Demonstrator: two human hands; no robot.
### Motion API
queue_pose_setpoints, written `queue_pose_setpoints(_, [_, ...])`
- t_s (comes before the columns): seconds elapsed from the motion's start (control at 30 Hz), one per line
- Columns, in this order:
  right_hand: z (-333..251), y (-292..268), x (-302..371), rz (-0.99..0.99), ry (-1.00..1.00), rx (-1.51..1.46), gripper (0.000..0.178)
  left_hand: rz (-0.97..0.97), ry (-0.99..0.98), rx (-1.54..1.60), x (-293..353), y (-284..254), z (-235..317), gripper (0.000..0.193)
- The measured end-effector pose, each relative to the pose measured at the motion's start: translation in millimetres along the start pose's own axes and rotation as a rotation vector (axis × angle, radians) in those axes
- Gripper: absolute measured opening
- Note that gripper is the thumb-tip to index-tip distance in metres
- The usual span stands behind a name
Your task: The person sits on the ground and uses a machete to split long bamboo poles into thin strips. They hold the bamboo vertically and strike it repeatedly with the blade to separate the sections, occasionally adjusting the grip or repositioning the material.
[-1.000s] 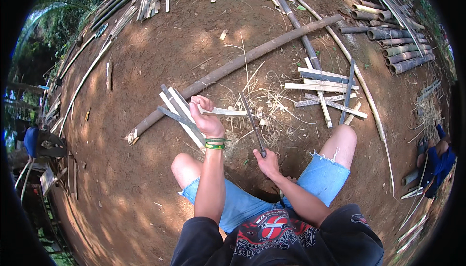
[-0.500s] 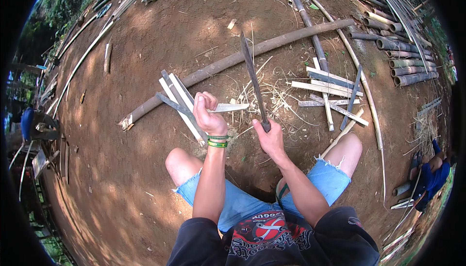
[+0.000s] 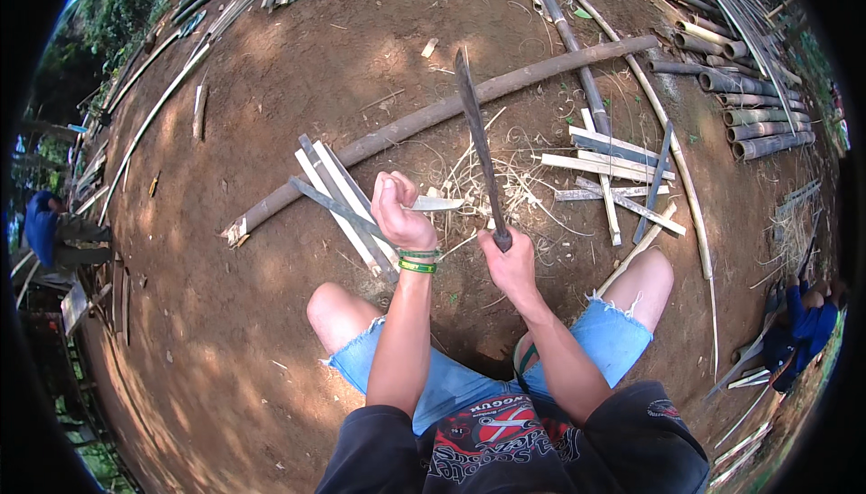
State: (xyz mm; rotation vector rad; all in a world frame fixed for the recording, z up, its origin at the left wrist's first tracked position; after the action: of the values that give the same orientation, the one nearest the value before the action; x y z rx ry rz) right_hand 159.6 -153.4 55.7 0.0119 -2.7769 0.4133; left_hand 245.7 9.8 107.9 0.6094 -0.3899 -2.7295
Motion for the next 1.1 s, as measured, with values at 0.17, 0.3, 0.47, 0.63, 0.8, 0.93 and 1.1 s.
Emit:
queue_pose_setpoints(0.17, [101, 39, 9, 0.185, -0.011, -0.018, 0.029, 0.0, -0.004, 0.012, -1, 17, 2, 0.032])
queue_pose_setpoints(0.3, [146, 31, 8, -0.151, 0.375, 0.306, 0.033, -0.002, -0.009, -0.001, -2, 16, 0, 0.031])
queue_pose_setpoints(0.47, [-33, -11, -3, 0.036, -0.078, -0.027, 0.03, 0.034, 0.022, -0.015, 2, 5, -3, 0.031])
queue_pose_setpoints(0.63, [112, 33, 6, 0.144, -0.037, 0.154, 0.029, 0.011, 0.004, 0.044, 1, 17, -2, 0.03])
queue_pose_setpoints(0.8, [141, 24, 1, -0.231, 0.453, 0.264, 0.028, 0.021, 0.033, 0.011, -1, 3, -5, 0.029])
queue_pose_setpoints(0.93, [-11, -7, -9, -0.056, -0.003, -0.052, 0.027, 0.035, 0.009, 0.015, 6, -7, -2, 0.029])
queue_pose_setpoints(1.1, [97, 36, 4, 0.217, -0.217, -0.068, 0.025, 0.027, 0.026, -0.02, 0, 5, -3, 0.03])
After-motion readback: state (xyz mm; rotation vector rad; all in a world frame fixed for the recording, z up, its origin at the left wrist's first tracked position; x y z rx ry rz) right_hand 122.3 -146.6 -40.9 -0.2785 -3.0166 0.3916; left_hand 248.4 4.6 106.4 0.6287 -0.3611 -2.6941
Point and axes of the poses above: each hand's wrist, its own x-axis away from the middle knuckle, its own y-axis out of the palm, z = x × y, the point moved 2 cm from there along -x, towards the middle knuckle, and after that the axes turned 10 degrees about -z, right-handed, at the moved point
